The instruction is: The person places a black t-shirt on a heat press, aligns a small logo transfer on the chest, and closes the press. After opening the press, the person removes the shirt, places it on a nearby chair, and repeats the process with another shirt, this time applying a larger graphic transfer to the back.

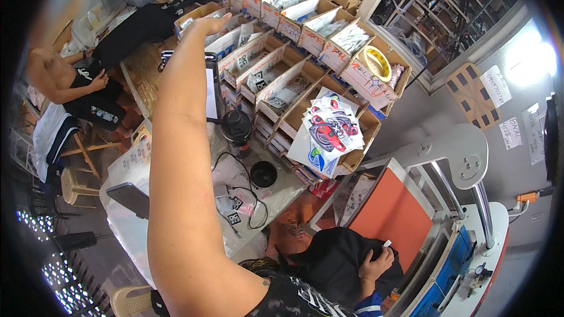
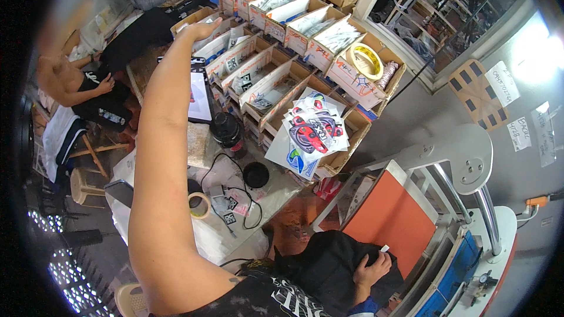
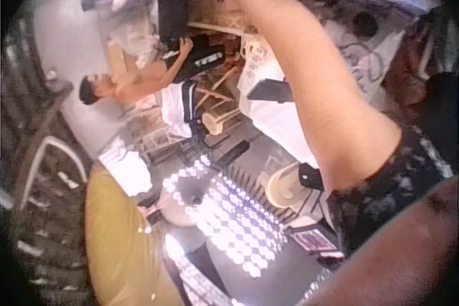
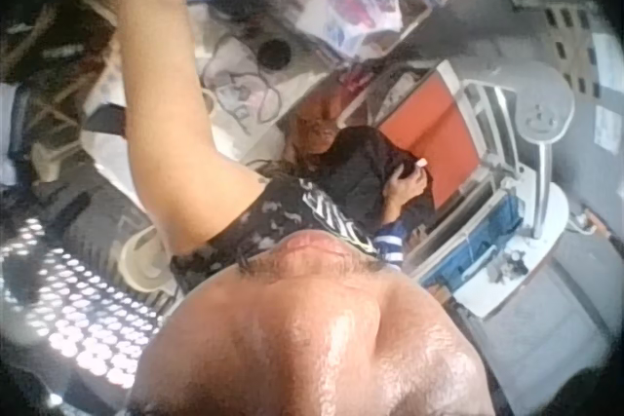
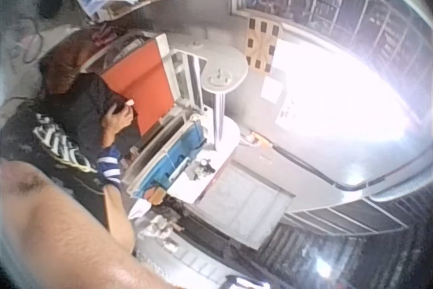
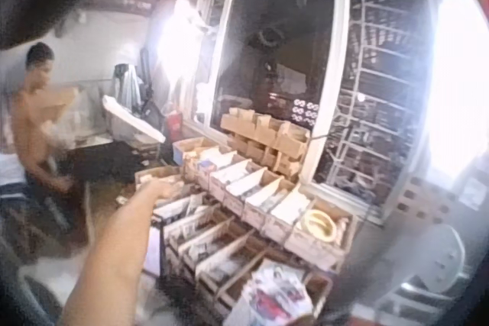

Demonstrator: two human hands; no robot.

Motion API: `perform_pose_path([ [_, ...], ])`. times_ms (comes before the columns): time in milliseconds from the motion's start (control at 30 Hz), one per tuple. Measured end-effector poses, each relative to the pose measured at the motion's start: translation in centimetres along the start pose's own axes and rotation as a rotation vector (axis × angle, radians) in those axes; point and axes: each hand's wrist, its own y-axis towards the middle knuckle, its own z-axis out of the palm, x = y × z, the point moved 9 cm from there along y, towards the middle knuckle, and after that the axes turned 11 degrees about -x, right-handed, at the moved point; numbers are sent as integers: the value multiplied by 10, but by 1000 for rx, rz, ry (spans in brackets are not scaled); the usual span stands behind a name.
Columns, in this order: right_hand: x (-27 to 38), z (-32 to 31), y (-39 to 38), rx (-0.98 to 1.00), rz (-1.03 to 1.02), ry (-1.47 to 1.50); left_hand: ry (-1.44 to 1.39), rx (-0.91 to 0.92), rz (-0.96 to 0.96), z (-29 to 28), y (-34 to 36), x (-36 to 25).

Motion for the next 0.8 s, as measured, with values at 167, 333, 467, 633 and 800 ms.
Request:
perform_pose_path([
  [167, 0, -12, -5, -20, 31, -36, 91, 10, 109, -12, -52, -61],
  [333, 1, -5, -3, -11, 25, -30, -55, 51, 106, -12, -20, -24],
  [467, 1, -7, -3, 2, 30, -34, -134, 35, 101, -2, -17, -32],
  [633, 0, -9, -5, 5, 31, -29, -72, -20, 147, -16, -24, -40],
  [800, 3, -7, -3, 10, 13, -25, -323, 4, 84, -13, -12, -15],
])
